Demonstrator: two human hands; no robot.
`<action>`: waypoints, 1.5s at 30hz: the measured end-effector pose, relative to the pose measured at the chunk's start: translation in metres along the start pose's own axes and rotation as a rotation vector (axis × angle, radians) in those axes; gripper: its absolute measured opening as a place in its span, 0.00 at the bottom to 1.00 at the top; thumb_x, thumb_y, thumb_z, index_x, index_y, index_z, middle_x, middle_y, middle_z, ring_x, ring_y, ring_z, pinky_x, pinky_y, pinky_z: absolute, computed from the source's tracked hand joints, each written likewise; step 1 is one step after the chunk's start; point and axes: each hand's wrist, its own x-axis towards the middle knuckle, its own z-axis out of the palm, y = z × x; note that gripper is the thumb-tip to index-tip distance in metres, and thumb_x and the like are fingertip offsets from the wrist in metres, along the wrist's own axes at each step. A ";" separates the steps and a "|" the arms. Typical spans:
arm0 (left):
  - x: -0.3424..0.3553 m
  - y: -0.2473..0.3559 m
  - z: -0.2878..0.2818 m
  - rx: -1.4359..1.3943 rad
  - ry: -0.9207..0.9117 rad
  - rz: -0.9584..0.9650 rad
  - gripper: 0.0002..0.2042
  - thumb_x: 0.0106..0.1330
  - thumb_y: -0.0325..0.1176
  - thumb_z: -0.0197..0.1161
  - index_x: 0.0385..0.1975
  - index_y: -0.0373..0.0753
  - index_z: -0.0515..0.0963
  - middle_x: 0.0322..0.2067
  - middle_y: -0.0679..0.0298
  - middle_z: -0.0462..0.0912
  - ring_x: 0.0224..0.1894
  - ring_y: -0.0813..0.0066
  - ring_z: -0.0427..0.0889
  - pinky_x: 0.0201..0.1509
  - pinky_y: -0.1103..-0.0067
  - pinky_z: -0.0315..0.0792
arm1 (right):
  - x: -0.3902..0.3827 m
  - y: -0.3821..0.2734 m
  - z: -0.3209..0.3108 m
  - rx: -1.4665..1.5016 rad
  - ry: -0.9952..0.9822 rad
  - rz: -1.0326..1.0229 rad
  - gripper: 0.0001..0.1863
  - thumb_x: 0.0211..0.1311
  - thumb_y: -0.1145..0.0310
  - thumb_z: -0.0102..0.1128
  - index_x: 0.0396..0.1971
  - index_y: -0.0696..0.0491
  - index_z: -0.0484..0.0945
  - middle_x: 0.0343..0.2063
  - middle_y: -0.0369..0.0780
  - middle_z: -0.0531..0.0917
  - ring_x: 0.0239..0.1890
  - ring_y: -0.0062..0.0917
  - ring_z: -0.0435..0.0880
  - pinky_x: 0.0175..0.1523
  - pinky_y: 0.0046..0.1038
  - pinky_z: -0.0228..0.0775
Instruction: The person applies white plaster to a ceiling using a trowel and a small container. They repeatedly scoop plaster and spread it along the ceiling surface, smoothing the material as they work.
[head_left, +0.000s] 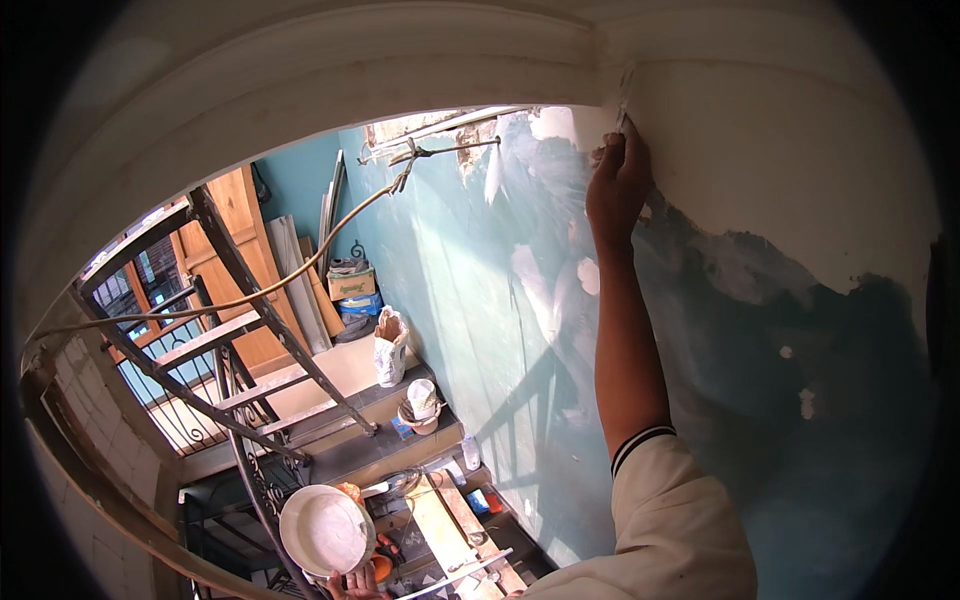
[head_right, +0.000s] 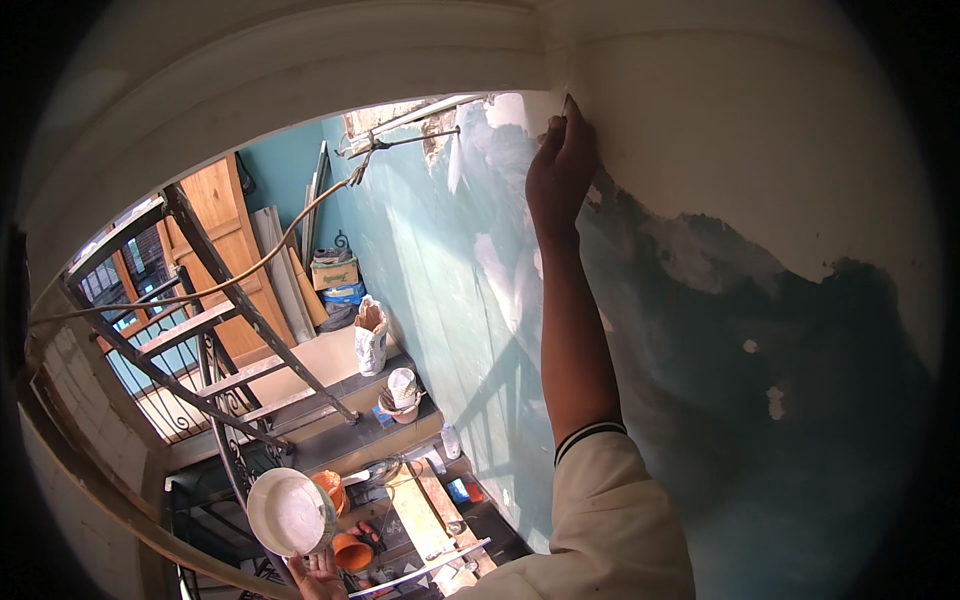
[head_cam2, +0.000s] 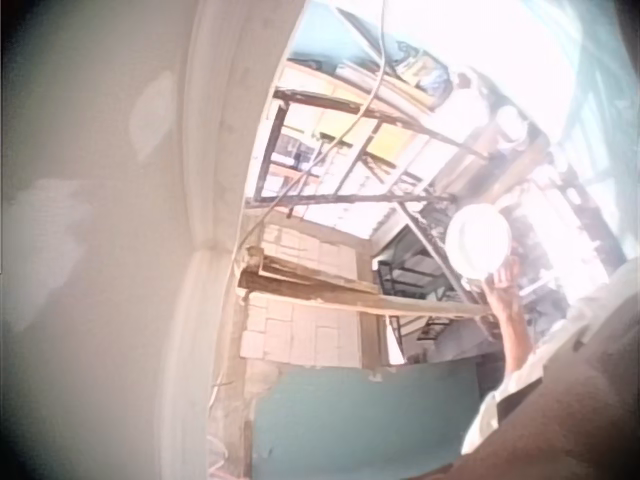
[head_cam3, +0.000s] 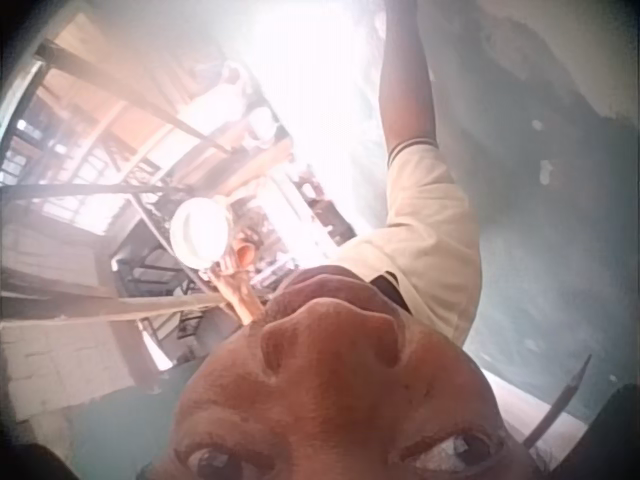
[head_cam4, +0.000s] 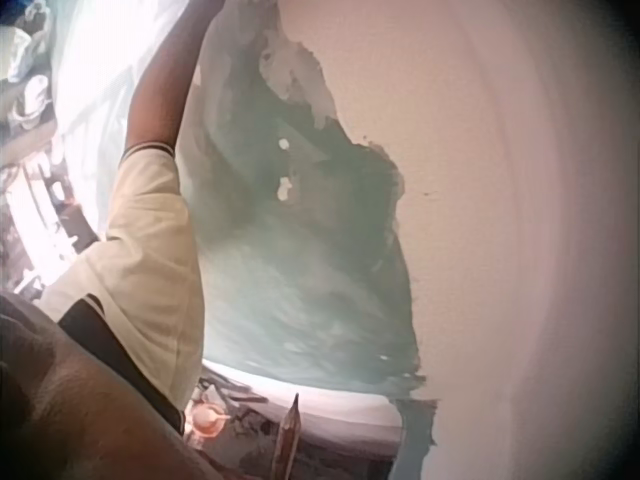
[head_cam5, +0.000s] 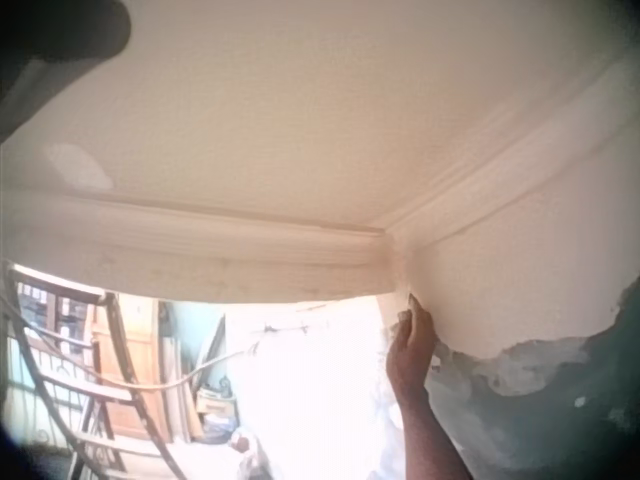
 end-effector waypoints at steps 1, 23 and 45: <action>-0.002 0.000 0.002 -0.007 0.009 -0.006 0.28 0.76 0.48 0.60 0.68 0.34 0.70 0.66 0.49 0.75 0.71 0.51 0.72 0.78 0.57 0.65 | -0.001 0.001 -0.001 -0.010 -0.019 -0.003 0.18 0.80 0.72 0.50 0.62 0.62 0.78 0.42 0.52 0.84 0.40 0.43 0.85 0.49 0.43 0.76; 0.030 -0.008 -0.017 -0.004 -0.068 -0.007 0.28 0.77 0.46 0.61 0.69 0.33 0.67 0.67 0.50 0.73 0.72 0.51 0.70 0.80 0.58 0.63 | 0.026 -0.013 0.021 -0.172 0.094 -0.366 0.23 0.74 0.78 0.61 0.66 0.54 0.78 0.40 0.47 0.80 0.43 0.41 0.81 0.50 0.41 0.75; 0.034 -0.002 -0.016 -0.015 -0.074 -0.016 0.30 0.78 0.44 0.59 0.73 0.33 0.61 0.71 0.49 0.67 0.74 0.51 0.66 0.81 0.58 0.61 | 0.026 -0.009 0.032 -0.146 0.061 -0.367 0.23 0.73 0.77 0.63 0.67 0.53 0.79 0.37 0.44 0.82 0.42 0.38 0.81 0.50 0.40 0.76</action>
